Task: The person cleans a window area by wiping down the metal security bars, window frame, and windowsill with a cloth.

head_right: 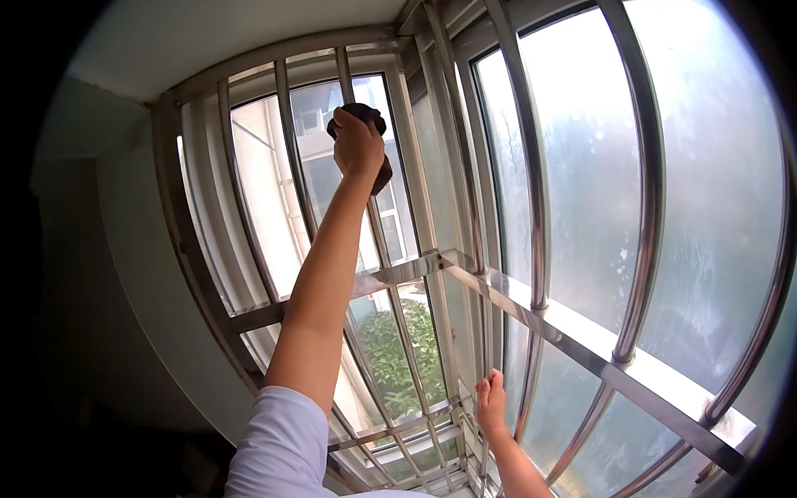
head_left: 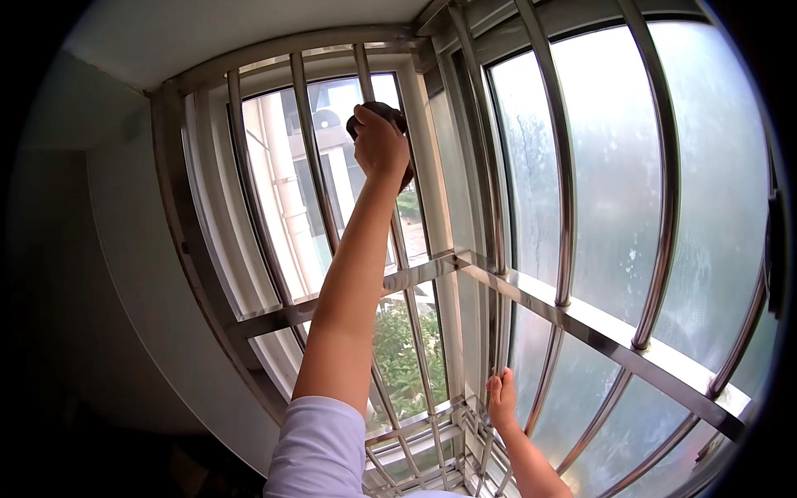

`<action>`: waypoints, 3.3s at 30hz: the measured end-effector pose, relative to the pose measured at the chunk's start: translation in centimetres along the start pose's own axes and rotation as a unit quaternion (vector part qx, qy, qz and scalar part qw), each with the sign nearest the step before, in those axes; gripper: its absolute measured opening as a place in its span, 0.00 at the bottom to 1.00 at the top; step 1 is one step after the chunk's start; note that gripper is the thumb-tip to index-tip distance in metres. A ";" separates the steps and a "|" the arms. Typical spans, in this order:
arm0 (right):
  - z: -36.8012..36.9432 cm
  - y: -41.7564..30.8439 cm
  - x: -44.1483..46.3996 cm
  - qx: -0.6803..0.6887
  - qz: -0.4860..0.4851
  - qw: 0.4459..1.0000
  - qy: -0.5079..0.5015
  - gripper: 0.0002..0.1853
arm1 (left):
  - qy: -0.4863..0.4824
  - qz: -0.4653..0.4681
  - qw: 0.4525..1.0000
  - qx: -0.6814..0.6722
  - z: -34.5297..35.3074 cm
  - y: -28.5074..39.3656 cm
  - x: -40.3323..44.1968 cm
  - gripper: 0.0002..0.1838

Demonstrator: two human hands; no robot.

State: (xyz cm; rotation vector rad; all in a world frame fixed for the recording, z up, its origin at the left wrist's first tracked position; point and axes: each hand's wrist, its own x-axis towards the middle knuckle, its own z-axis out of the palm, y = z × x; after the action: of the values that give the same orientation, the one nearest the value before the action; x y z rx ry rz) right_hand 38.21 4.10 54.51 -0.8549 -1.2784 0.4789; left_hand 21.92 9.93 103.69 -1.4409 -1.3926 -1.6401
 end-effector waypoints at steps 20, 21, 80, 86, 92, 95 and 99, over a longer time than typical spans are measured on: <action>0.2 -1.5 0.0 -0.011 0.008 1.000 0.000 0.14 | -0.045 0.005 0.994 -0.100 0.3 0.4 10.3 0.31; 0.2 -1.6 0.1 -0.012 0.010 1.000 -0.001 0.14 | -0.046 0.001 0.994 -0.100 0.2 0.1 8.9 0.30; -0.6 -1.5 0.0 -0.032 0.040 0.998 -0.048 0.10 | -0.033 0.198 0.888 -0.413 6.6 15.7 13.8 0.27; -0.6 -1.6 -0.1 -0.062 0.045 0.996 -0.043 0.10 | -0.006 0.082 0.947 -0.309 3.2 16.1 9.6 0.25; -0.3 -1.1 -0.2 -0.069 0.046 0.996 -0.039 0.11 | -0.091 -0.034 0.685 -0.722 5.8 14.4 7.7 0.22; -0.3 -1.3 -0.1 -0.062 0.045 0.996 -0.036 0.11 | -0.114 -0.097 0.847 -0.511 4.3 14.0 4.6 0.25; -0.3 -1.4 0.0 -0.058 0.027 0.998 -0.026 0.11 | -0.113 -0.086 0.852 -0.504 4.3 12.7 0.4 0.29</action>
State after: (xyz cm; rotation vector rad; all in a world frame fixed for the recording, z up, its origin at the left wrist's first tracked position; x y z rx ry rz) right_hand 38.25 3.16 55.52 -0.9830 -1.3428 0.4754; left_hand 34.69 9.99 107.86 -2.1500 -0.7320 -2.5852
